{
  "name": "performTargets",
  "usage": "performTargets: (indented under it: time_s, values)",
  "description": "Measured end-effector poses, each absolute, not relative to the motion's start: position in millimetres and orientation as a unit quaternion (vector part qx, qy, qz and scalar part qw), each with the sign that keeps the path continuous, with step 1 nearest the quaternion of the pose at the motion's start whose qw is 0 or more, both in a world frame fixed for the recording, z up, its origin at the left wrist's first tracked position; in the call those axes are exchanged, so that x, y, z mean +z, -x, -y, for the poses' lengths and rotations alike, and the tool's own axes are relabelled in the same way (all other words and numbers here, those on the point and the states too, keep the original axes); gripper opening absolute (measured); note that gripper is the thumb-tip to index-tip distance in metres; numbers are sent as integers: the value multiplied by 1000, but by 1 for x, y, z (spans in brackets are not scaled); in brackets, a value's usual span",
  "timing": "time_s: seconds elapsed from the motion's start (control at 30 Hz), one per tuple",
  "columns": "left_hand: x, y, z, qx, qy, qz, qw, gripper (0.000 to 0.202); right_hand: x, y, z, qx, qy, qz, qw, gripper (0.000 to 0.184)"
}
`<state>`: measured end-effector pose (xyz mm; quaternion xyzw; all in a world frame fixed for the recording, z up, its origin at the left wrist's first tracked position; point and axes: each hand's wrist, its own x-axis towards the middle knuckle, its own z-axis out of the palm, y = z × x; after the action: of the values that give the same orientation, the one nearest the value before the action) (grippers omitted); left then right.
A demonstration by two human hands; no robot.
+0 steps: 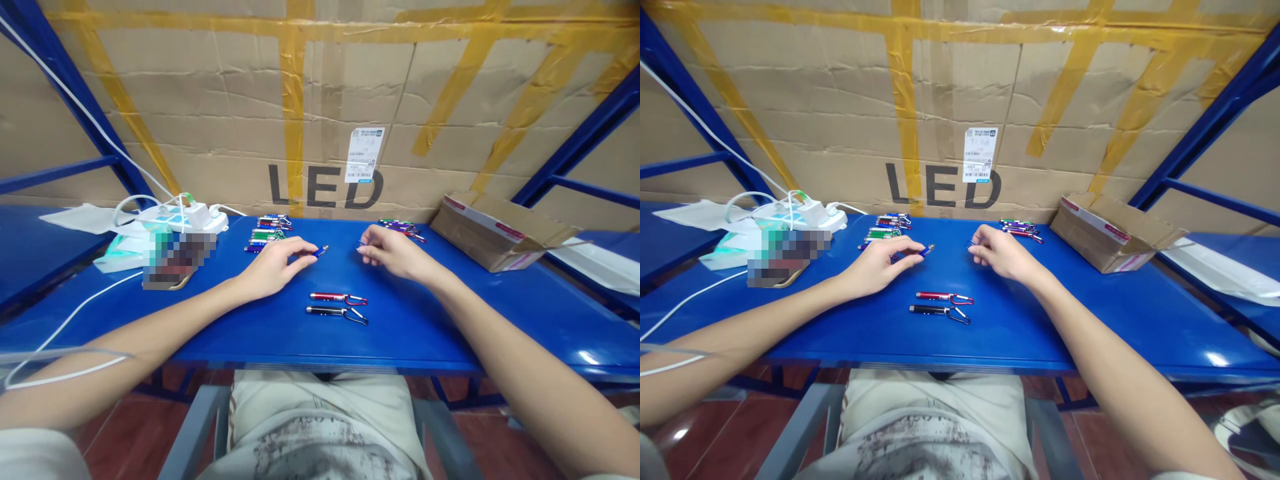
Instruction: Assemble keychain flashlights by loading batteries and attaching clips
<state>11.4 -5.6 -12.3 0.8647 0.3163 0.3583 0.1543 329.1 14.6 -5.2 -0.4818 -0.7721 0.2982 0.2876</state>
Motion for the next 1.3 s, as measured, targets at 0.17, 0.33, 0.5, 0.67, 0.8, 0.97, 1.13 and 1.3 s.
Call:
performTargets:
  time_s: [0.17, 0.33, 0.5, 0.67, 0.8, 0.97, 1.13, 1.3]
  values:
    - [-14, -14, 5, 376, -834, -326, 240, 34, 2, -310, -2, 391, 387, 749, 370, 45]
    - [-17, -18, 5, 382, -788, -328, 354, 45, -5, -288, 11, 426, 358, 744, 369, 39]
    - [-16, -19, 8, 396, -793, -313, 341, 40, -11, -280, 16, 425, 356, 757, 346, 32]
    - [-14, -21, 9, 392, -799, -305, 340, 39, -9, -280, 18, 360, 362, 792, 336, 23]
    - [-14, -22, 9, 394, -775, -326, 373, 44, -7, -282, 19, 199, 348, 860, 315, 14]
    - [-13, -23, 7, 398, -725, -351, 440, 53, -8, -285, 19, 58, 319, 904, 280, 26]
    - [-12, -24, 8, 399, -711, -353, 459, 58, -8, -284, 22, -39, 307, 917, 252, 27]
    - [-12, -25, 9, 382, -724, -348, 457, 55, -9, -281, 25, -115, 287, 925, 222, 26]
